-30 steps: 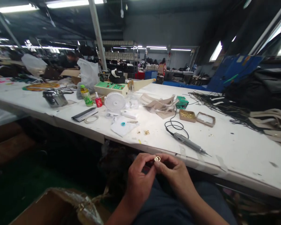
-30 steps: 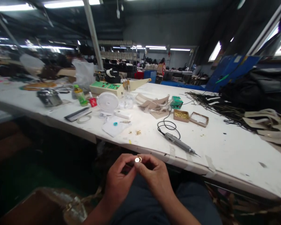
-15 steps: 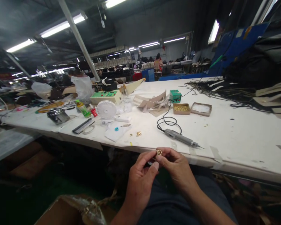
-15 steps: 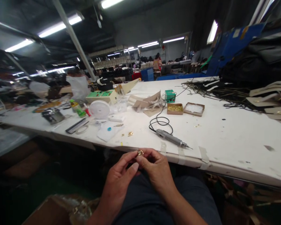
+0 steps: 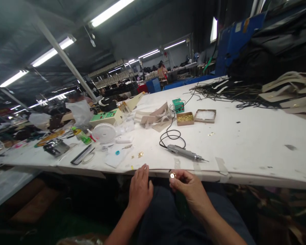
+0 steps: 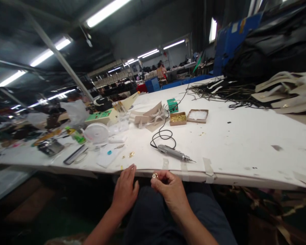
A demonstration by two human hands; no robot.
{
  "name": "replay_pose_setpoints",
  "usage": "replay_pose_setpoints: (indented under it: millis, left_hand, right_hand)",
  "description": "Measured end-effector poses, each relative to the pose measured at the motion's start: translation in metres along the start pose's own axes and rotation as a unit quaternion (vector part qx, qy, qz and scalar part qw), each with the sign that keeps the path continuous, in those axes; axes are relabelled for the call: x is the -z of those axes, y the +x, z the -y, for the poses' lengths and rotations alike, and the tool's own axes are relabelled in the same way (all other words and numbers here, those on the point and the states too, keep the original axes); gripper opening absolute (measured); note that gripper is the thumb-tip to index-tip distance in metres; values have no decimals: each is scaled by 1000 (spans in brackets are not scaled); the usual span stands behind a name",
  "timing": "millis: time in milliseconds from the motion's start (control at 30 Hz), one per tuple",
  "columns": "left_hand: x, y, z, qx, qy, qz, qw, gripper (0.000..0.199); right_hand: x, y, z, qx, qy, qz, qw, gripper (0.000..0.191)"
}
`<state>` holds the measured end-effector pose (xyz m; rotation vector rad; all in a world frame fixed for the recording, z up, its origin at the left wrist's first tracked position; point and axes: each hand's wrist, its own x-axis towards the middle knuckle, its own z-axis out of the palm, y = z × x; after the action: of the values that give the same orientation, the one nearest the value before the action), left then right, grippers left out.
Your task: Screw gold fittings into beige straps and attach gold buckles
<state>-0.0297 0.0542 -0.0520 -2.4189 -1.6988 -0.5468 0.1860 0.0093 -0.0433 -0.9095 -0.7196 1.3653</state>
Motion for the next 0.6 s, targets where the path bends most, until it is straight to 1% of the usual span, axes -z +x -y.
replay_pose_setpoints:
  millis: [33, 67, 133, 200, 267, 367, 433, 533, 600]
  left_hand:
    - [-7, 4, 14, -11, 62, 29, 998, 62]
    - [-14, 9, 26, -37, 111, 62, 991, 65]
    - [-24, 18, 47, -94, 187, 119, 971, 69]
    - [-30, 26, 61, -154, 236, 146, 948, 68]
    - [-31, 33, 69, -214, 251, 147, 933, 65]
    - [-26, 40, 71, -307, 216, 152, 914, 59]
    - [-17, 42, 68, -349, 179, 166, 905, 52]
    - [-1, 41, 56, -373, 117, 193, 900, 44]
    - [9, 42, 47, -362, 53, 208, 907, 48]
  right_hand:
    - [3, 2, -3, 0, -8, 0, 1000, 41]
    - [6, 5, -7, 1, -15, -2, 1000, 41]
    - [10, 10, -14, 2, -32, -12, 999, 40]
    - [13, 16, -19, 8, -44, -27, 999, 39]
    - [13, 24, -21, 11, -47, -36, 998, 40]
    - [10, 36, -22, 3, -50, -36, 998, 39]
    - [7, 43, -22, -4, -58, -39, 998, 38]
    - [7, 51, -21, -3, -70, -54, 996, 37]
    - [9, 56, -19, -1, -70, -56, 996, 38]
